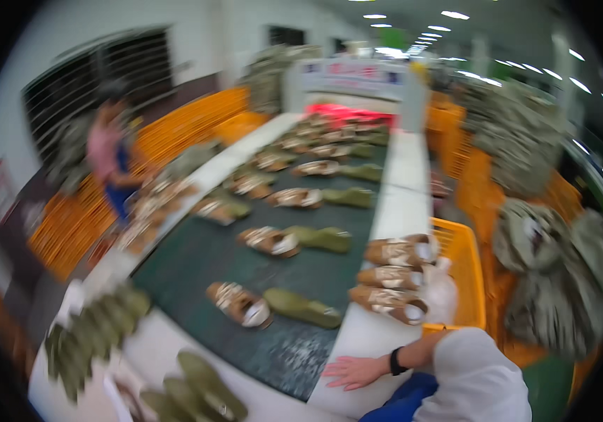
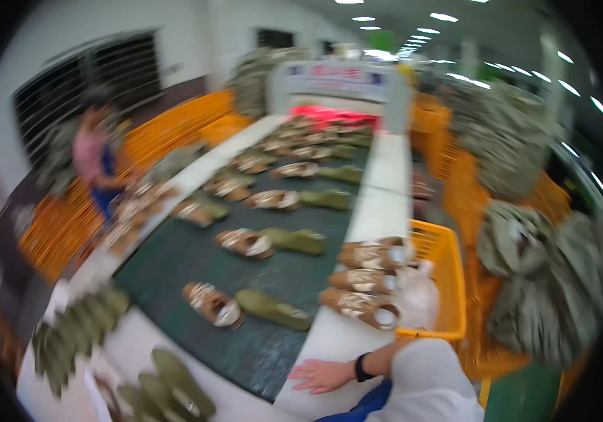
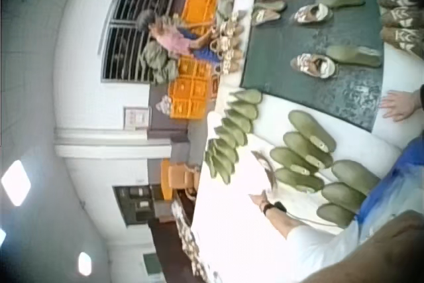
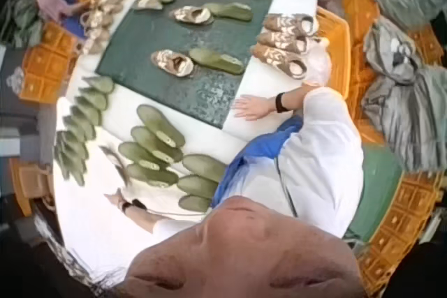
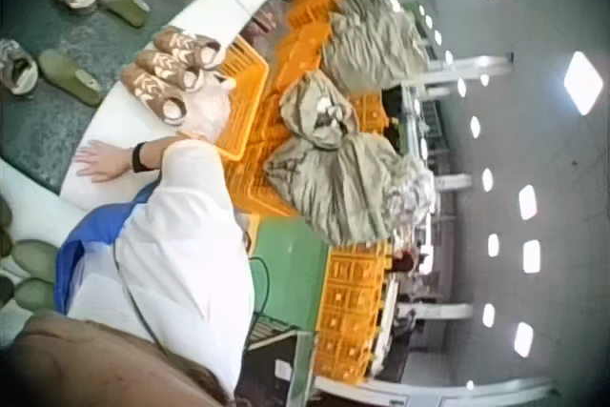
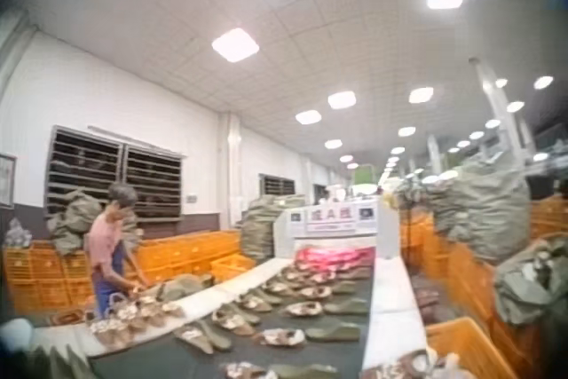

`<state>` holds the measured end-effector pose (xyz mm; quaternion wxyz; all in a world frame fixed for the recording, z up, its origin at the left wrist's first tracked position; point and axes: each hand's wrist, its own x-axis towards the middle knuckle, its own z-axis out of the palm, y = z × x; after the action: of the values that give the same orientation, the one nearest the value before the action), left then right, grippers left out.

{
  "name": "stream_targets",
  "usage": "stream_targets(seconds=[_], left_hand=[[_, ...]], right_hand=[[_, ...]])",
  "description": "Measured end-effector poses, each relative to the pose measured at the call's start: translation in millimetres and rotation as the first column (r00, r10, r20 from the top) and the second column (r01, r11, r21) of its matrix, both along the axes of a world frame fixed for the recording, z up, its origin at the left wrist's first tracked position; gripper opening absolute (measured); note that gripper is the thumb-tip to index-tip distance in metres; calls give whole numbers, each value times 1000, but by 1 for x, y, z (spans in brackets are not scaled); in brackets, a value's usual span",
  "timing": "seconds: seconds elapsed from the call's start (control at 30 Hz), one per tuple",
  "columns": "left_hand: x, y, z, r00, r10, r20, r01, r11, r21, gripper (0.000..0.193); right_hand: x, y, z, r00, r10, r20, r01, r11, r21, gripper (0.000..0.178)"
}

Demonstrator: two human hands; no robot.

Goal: The recorder is seen placing shoe lasts into shoes and then placing the shoes on a conveyor belt in a shoe factory.

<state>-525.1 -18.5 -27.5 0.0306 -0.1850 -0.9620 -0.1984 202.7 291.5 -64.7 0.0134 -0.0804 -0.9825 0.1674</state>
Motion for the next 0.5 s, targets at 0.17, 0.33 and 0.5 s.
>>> stream_targets(seconds=[0.17, 0.33, 0.5], left_hand=[[-11, 75, -15, 964, 10, 265, 36, 985, -167, 64], [-18, 106, -41, 969, -186, 160, 218, 953, -209, 27], [-9, 102, -28, 849, -490, -198, 479, 872, -104, 29]], right_hand=[[13, -9, -3, 994, -91, -58, 92, 996, 8, 46], [21, -19, 9, 993, -119, -23, 120, 993, 12, 46], [10, -13, 5, 992, -100, -81, 101, 995, 18, 46]])
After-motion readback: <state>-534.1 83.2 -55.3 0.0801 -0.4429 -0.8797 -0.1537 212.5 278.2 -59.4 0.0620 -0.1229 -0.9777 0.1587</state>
